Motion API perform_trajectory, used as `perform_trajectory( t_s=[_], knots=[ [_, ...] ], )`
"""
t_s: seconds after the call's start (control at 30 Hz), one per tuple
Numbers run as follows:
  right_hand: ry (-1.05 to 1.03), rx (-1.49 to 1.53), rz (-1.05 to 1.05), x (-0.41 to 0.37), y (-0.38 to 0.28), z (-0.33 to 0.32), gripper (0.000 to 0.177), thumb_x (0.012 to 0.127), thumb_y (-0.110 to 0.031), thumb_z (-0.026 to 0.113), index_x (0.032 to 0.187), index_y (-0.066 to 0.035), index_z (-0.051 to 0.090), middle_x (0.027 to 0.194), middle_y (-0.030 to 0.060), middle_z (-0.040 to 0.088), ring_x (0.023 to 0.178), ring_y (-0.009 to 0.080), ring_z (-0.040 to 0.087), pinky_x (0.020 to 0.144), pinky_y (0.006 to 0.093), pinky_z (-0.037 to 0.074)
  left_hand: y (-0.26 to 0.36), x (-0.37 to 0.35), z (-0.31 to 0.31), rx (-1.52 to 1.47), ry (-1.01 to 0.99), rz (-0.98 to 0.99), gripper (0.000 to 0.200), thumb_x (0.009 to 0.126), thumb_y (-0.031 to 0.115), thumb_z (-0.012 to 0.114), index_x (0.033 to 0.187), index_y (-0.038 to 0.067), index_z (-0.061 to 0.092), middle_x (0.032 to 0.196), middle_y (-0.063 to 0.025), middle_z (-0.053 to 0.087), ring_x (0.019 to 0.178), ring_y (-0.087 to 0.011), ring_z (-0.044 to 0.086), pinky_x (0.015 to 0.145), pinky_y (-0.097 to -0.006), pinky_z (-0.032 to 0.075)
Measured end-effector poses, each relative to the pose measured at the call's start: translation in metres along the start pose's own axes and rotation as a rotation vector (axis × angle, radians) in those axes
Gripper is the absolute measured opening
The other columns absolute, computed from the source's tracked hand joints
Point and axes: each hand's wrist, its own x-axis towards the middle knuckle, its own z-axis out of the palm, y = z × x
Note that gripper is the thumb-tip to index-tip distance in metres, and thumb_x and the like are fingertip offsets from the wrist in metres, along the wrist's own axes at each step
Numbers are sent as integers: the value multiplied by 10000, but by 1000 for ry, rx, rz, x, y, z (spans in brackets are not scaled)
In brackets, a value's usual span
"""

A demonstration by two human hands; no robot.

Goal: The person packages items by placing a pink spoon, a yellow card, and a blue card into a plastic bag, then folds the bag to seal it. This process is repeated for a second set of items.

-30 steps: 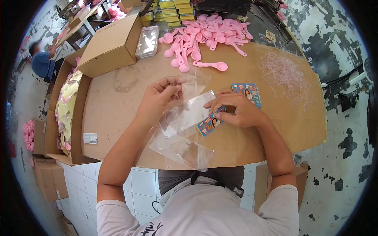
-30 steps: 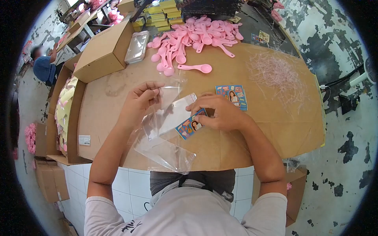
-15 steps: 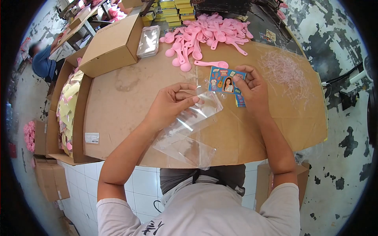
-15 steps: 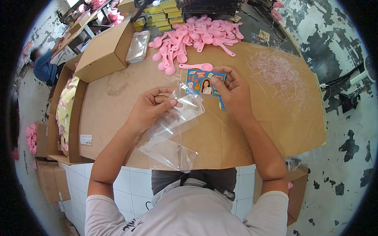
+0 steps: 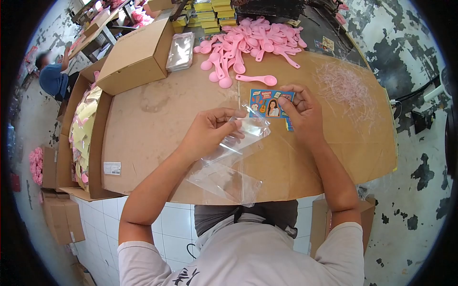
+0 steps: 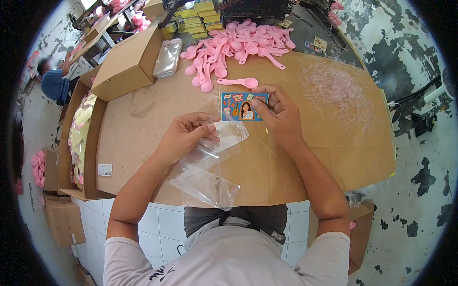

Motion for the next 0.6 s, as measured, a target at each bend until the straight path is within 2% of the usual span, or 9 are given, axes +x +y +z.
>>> perform_trajectory(
  t_s=[0.1,0.2,0.3,0.4,0.5,0.6],
  knots=[
    [-7,-14,9,-1,-1,1,255,991,1,649,1240,1,597,1086,77,699,996,101,666,856,268,547,-5,2,-1,90,5,3,263,987,182,720,1141,-32,714,964,-97,762,828,-126,721,752,-269,564],
    [41,-4,-50,-2,-3,5,256,993,-9,653,1242,0,595,1079,78,704,978,100,670,848,267,547,-1,-1,1,44,14,16,257,990,189,722,1101,-42,724,942,-84,762,804,-118,714,734,-249,554],
    [17,16,-28,-2,-3,3,257,996,-12,653,1248,-10,602,1094,77,706,985,93,667,841,255,540,0,0,1,75,55,0,258,991,188,722,1096,-47,727,926,-65,762,789,-100,699,720,-228,539],
    [-72,-115,12,-5,-5,0,231,980,-17,667,1211,-22,652,1090,72,707,969,110,670,828,266,535,3,-1,4,95,83,32,250,993,176,719,1105,-48,725,931,-69,763,788,-91,694,711,-219,536],
    [-164,-367,-214,-2,-5,-5,205,955,-20,681,1158,-32,702,1064,70,706,941,145,676,814,289,534,-2,-2,2,173,52,116,249,997,160,711,1128,-52,718,930,-80,763,819,-90,706,704,-222,535],
    [-141,-409,-246,1,-14,-7,196,934,-16,685,1124,-36,727,1034,76,699,924,174,675,808,311,533,-8,-1,4,168,27,147,248,1002,146,701,1143,-58,709,933,-83,762,847,-94,716,716,-229,543]
  ],
)
